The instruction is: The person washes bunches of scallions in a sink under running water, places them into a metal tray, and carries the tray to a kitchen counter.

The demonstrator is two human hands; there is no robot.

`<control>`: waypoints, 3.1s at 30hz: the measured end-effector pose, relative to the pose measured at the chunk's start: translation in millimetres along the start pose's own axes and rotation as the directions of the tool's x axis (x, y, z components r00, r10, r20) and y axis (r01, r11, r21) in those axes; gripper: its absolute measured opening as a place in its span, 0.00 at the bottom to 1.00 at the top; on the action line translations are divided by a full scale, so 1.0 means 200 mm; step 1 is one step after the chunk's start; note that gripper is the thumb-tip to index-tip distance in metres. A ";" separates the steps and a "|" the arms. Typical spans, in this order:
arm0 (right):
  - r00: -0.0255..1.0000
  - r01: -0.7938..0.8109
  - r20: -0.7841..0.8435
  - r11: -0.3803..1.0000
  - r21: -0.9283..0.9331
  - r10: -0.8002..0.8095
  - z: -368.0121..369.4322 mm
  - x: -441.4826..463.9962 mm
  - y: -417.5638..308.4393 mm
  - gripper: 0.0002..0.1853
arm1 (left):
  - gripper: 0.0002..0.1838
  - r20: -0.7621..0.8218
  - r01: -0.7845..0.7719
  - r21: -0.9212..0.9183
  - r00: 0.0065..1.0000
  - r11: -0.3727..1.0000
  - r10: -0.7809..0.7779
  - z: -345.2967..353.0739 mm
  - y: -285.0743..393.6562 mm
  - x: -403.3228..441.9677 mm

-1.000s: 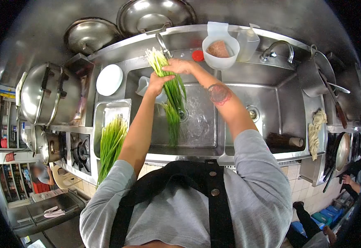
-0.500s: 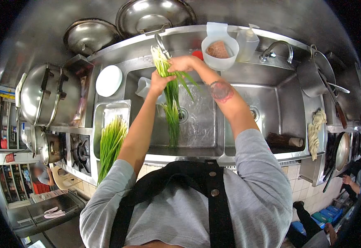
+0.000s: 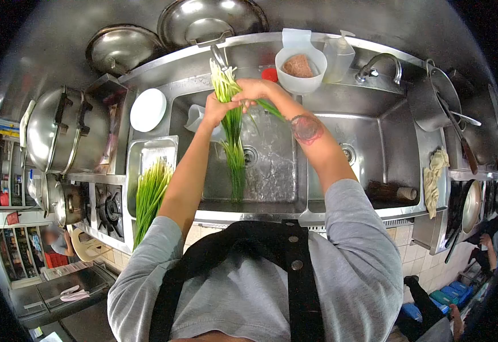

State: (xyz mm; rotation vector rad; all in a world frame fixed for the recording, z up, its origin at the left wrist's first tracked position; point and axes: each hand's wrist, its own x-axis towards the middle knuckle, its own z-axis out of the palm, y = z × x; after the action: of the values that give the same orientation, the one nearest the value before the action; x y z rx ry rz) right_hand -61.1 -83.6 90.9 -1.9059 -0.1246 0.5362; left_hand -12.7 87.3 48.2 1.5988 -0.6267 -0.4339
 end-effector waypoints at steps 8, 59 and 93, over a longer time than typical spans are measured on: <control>0.988 0.087 -0.110 0.977 -0.193 -0.110 -0.06 -0.05 -0.14 0.12 | 0.16 0.002 0.007 -0.092 1.000 0.996 -0.007 0.02 0.09 0.01; 0.933 -0.034 -0.235 0.583 -0.812 -0.273 0.00 0.04 -0.13 0.19 | 0.17 -0.194 0.060 -0.154 0.977 0.986 -0.090 0.02 0.12 -0.03; 0.884 0.233 -0.467 0.862 0.450 0.005 0.22 0.01 0.02 0.12 | 0.19 0.270 0.340 -0.816 0.939 0.467 -0.212 0.16 0.09 -0.35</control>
State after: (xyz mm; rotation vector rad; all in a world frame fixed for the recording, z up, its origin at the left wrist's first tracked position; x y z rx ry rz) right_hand -79.7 -46.9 72.9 -1.4523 0.1901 0.0109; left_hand -89.9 104.7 55.6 0.6750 -0.1470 -0.9411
